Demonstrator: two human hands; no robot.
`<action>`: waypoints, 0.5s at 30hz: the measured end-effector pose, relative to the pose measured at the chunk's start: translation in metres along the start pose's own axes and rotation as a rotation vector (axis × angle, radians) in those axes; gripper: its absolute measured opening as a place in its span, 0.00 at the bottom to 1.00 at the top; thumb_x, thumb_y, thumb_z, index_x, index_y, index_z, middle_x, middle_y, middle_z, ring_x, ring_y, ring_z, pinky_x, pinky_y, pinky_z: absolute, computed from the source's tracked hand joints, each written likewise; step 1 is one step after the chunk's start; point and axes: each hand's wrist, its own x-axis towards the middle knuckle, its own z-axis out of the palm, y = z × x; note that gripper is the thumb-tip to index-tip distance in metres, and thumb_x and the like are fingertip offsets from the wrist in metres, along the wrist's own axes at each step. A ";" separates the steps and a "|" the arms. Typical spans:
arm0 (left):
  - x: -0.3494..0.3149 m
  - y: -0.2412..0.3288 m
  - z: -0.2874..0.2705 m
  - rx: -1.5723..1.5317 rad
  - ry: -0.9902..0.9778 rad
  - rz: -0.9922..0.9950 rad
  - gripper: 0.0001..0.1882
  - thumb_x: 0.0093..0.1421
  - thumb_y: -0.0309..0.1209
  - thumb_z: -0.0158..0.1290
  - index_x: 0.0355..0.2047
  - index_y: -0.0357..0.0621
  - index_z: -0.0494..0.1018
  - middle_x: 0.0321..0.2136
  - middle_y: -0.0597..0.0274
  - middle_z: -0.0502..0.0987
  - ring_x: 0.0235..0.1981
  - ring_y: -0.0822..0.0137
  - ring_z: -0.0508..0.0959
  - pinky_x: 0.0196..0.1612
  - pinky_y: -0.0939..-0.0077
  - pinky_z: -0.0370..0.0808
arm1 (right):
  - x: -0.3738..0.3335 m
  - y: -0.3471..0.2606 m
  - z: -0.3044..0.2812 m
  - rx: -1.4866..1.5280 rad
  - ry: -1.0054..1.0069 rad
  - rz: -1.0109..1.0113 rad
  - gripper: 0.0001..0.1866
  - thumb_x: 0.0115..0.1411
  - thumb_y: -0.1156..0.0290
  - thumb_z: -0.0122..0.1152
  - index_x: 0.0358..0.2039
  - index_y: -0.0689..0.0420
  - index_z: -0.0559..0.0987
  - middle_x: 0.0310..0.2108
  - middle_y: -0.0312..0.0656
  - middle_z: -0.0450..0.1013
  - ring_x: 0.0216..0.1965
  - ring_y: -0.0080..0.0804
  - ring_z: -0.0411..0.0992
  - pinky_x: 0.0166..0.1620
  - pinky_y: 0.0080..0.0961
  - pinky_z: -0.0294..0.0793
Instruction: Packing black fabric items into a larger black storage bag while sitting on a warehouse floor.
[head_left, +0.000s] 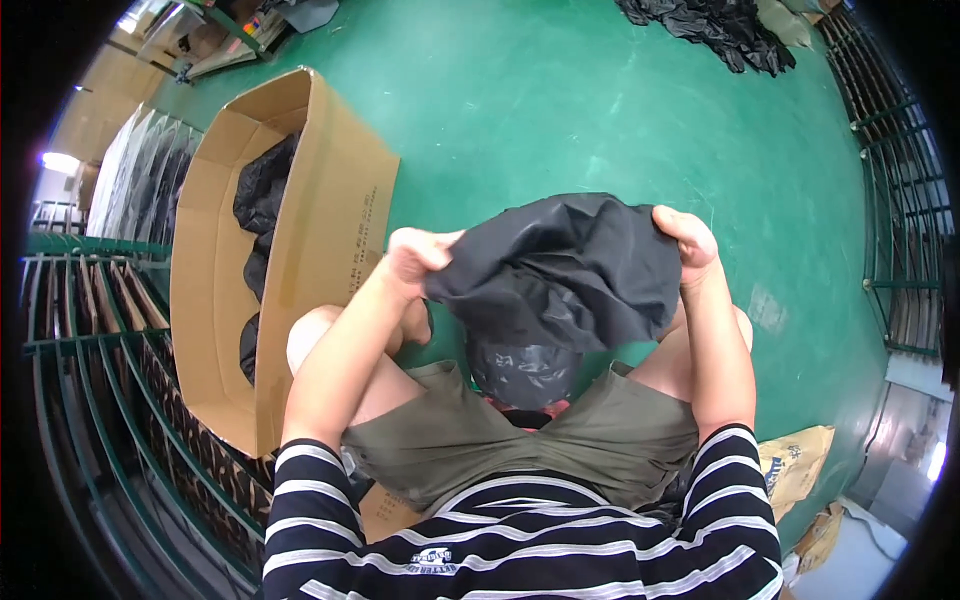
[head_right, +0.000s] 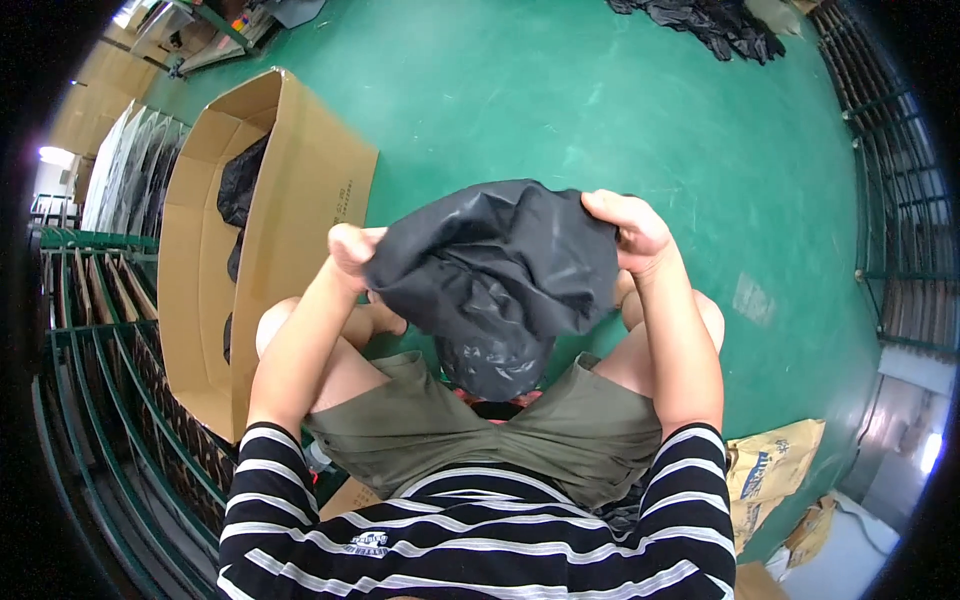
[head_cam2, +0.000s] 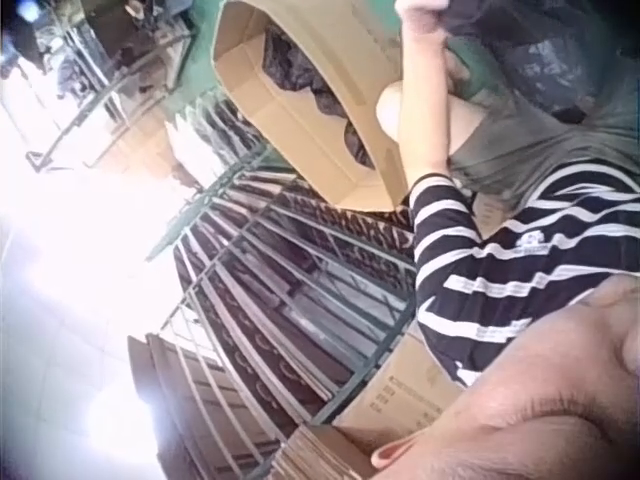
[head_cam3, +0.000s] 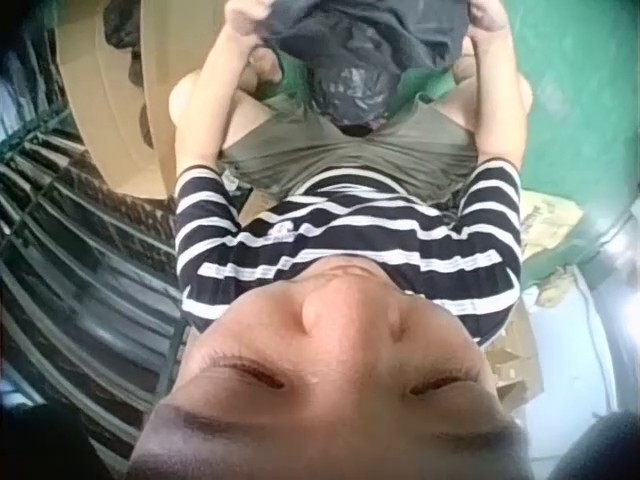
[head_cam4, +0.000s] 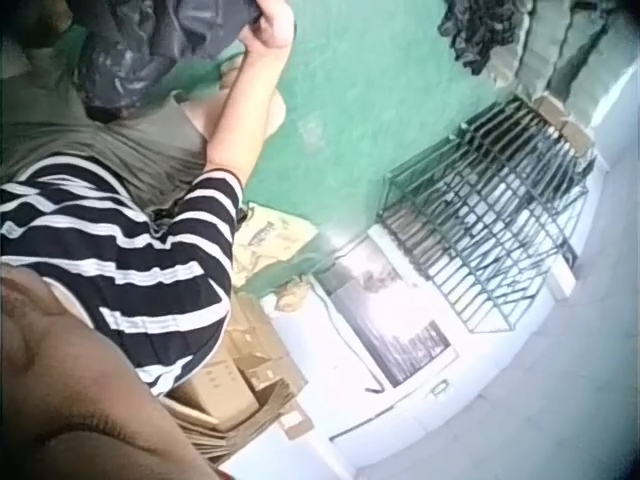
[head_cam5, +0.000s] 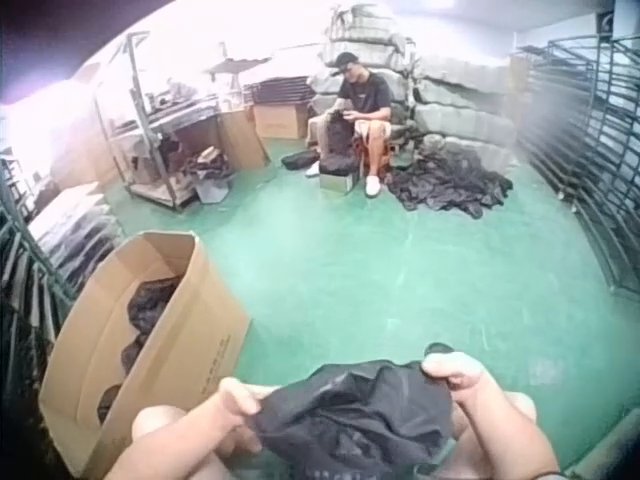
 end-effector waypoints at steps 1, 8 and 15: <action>0.004 -0.010 -0.004 -0.060 0.061 -0.039 0.35 0.50 0.28 0.50 0.60 0.29 0.57 0.54 0.43 0.69 0.55 0.52 0.71 0.59 0.60 0.65 | -0.002 0.003 0.003 -0.007 -0.032 0.006 0.17 0.66 0.68 0.46 0.42 0.70 0.76 0.40 0.53 0.76 0.41 0.41 0.77 0.46 0.36 0.78; 0.003 -0.020 0.003 0.111 0.277 -0.168 0.24 0.59 0.31 0.51 0.53 0.28 0.65 0.50 0.46 0.73 0.49 0.56 0.76 0.55 0.62 0.70 | 0.003 -0.002 0.003 0.145 -0.087 0.031 0.17 0.66 0.66 0.48 0.42 0.70 0.76 0.41 0.55 0.76 0.41 0.44 0.77 0.45 0.39 0.78; 0.026 -0.038 0.028 -0.473 -0.030 0.061 0.36 0.62 0.43 0.44 0.62 0.27 0.53 0.61 0.40 0.58 0.62 0.48 0.61 0.65 0.52 0.55 | 0.004 0.011 0.001 -0.081 0.046 0.028 0.13 0.64 0.64 0.54 0.35 0.63 0.78 0.35 0.44 0.78 0.33 0.31 0.77 0.39 0.28 0.77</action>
